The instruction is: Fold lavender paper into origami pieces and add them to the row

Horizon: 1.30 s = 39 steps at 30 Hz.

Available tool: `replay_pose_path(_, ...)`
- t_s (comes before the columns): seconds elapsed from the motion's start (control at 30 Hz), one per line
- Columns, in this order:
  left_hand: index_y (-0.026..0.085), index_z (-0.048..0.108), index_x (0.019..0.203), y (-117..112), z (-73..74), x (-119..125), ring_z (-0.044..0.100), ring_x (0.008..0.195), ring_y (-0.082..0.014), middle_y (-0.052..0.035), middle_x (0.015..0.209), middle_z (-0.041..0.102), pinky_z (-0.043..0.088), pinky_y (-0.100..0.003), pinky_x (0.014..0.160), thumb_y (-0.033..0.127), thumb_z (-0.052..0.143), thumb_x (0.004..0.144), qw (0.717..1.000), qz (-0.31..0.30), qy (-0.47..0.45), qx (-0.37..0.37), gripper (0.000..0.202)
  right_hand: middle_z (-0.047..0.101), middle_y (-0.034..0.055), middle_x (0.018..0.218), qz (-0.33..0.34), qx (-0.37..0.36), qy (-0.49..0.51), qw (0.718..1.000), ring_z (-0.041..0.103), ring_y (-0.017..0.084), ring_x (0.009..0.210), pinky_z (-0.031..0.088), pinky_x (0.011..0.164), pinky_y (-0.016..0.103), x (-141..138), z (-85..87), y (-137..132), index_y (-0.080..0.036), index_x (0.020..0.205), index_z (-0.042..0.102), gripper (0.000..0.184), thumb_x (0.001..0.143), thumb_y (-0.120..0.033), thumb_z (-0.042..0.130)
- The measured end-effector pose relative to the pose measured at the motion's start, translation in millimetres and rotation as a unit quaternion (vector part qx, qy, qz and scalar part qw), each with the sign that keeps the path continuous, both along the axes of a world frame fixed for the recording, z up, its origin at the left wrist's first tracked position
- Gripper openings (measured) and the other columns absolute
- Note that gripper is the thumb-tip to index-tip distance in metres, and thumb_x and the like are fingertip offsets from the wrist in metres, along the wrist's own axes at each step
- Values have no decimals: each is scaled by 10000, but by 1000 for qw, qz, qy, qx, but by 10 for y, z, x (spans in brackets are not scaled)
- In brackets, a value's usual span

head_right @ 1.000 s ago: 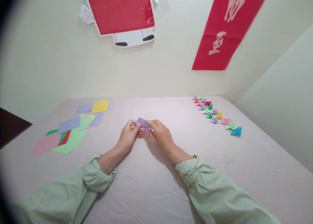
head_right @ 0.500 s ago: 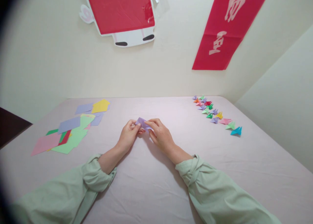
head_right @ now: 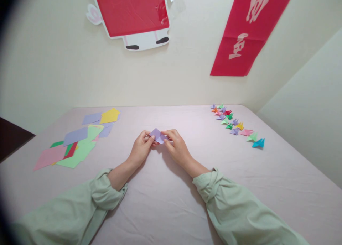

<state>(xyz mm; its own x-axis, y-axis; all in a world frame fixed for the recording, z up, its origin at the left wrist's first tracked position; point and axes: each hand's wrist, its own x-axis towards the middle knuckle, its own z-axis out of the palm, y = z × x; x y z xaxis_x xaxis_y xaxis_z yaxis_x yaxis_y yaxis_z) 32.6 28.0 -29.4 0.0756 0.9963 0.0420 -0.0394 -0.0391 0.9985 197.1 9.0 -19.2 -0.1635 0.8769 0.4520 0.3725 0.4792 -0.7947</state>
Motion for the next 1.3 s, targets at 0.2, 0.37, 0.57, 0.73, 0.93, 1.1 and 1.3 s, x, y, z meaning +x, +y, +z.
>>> replay_pose_path(0.2,192,507,861,2,10,4,653,634,-133,15,653,678,494,-240,651,334,608,816,1000,4,-2,-1,180,586,86,1072,-3,6,-14,1000,573,189,990,490,854,346,3,-7,3,-219,1160,620,302,891,-161,495)
replay_pose_path(0.37,191,506,854,9,7,3,641,624,-130,21,644,666,492,-240,649,330,605,817,1000,9,2,0,175,597,75,1046,-1,14,-13,1000,577,182,954,490,832,340,6,10,-6,-220,1129,618,278,886,-154,502)
replay_pose_path(0.57,189,507,860,8,0,-4,623,611,-121,31,634,647,480,-231,642,336,596,818,1000,9,5,-1,177,610,62,1004,-4,0,11,1000,588,176,914,478,820,329,-7,16,-2,-204,1045,631,220,868,-166,506)
replay_pose_path(0.73,185,513,869,-2,-19,-6,614,637,-116,29,670,627,473,-218,625,320,585,825,1000,-8,22,9,159,628,30,894,11,-94,72,993,592,166,829,472,756,302,-2,-28,42,-183,943,615,144,863,-244,513)
replay_pose_path(0.93,176,522,862,-6,-11,-3,604,684,-113,14,753,608,480,-224,641,266,537,841,998,-21,34,40,93,640,37,895,45,-82,45,995,594,163,861,458,788,297,18,-25,33,-184,915,657,184,906,-271,496)
replay_pose_path(1.1,189,488,939,5,-5,-6,604,633,-93,8,886,593,480,-234,618,323,583,828,998,25,49,26,198,637,81,988,65,-26,-4,998,601,179,933,463,838,324,-3,-9,0,-188,972,686,214,922,-209,479)
replay_pose_path(1.3,184,507,895,-36,62,1,605,751,-127,-7,871,591,475,-254,694,393,599,831,990,4,125,72,237,594,90,1036,27,22,-61,998,585,192,975,469,866,341,-5,-7,-14,-192,1046,666,233,918,-167,474)
